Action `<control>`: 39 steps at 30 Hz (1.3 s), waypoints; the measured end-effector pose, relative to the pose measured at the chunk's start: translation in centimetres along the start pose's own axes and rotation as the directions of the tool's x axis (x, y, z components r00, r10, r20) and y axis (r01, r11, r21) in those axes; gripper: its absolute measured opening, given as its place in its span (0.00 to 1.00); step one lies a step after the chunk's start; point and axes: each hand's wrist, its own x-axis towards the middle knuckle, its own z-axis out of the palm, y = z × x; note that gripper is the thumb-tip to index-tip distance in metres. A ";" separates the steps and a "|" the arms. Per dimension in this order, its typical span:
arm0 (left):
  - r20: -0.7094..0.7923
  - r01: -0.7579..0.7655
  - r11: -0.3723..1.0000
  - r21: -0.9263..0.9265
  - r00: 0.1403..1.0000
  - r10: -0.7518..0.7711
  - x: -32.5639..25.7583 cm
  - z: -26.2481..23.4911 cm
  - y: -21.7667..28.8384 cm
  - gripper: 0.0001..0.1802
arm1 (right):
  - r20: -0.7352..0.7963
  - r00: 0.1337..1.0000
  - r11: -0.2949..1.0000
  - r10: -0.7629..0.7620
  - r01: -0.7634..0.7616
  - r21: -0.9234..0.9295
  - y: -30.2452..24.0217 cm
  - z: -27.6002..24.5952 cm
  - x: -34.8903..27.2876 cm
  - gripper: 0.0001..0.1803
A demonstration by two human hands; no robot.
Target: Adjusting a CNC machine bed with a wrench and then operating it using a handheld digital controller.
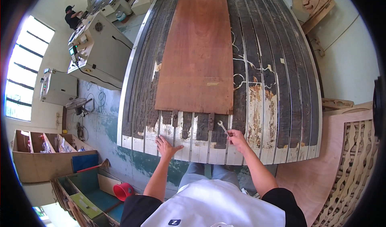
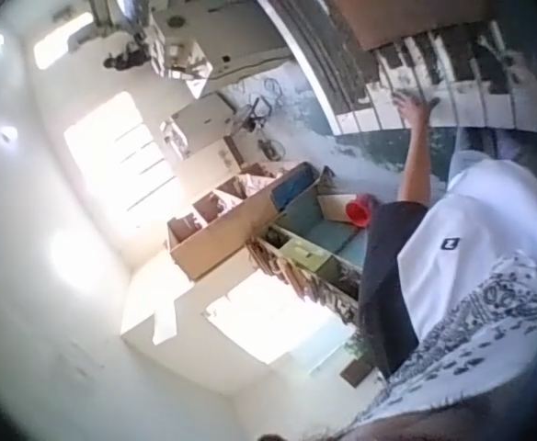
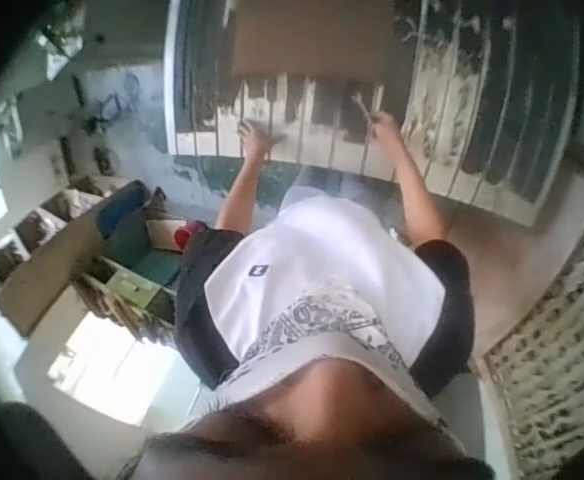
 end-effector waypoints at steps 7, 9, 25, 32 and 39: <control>0.120 0.074 0.997 0.020 0.990 -0.076 1.8 -0.6 0.1 0.87 | -0.105 0.763 0.590 -0.638 0.396 -0.704 -1.4 0.9 2.9 0.06; 0.180 0.115 0.993 -0.009 0.977 -0.112 2.4 -0.3 0.0 0.90 | -0.028 0.781 0.534 -0.623 0.399 -0.745 -1.8 1.4 3.6 0.06; 0.320 0.162 0.987 0.020 0.934 -0.160 3.3 -0.9 0.4 0.90 | -0.520 0.853 0.999 -0.048 0.045 -0.019 2.0 14.9 2.8 0.11; 0.322 0.156 0.988 -0.015 0.936 -0.143 3.2 -0.7 1.1 0.90 | -0.436 0.845 0.444 0.311 0.277 0.852 -3.9 22.3 9.8 0.07; 0.333 0.172 0.985 0.006 0.929 -0.164 3.2 -1.2 0.6 0.90 | -0.290 0.950 0.409 0.113 0.221 0.885 -2.4 24.2 7.5 0.06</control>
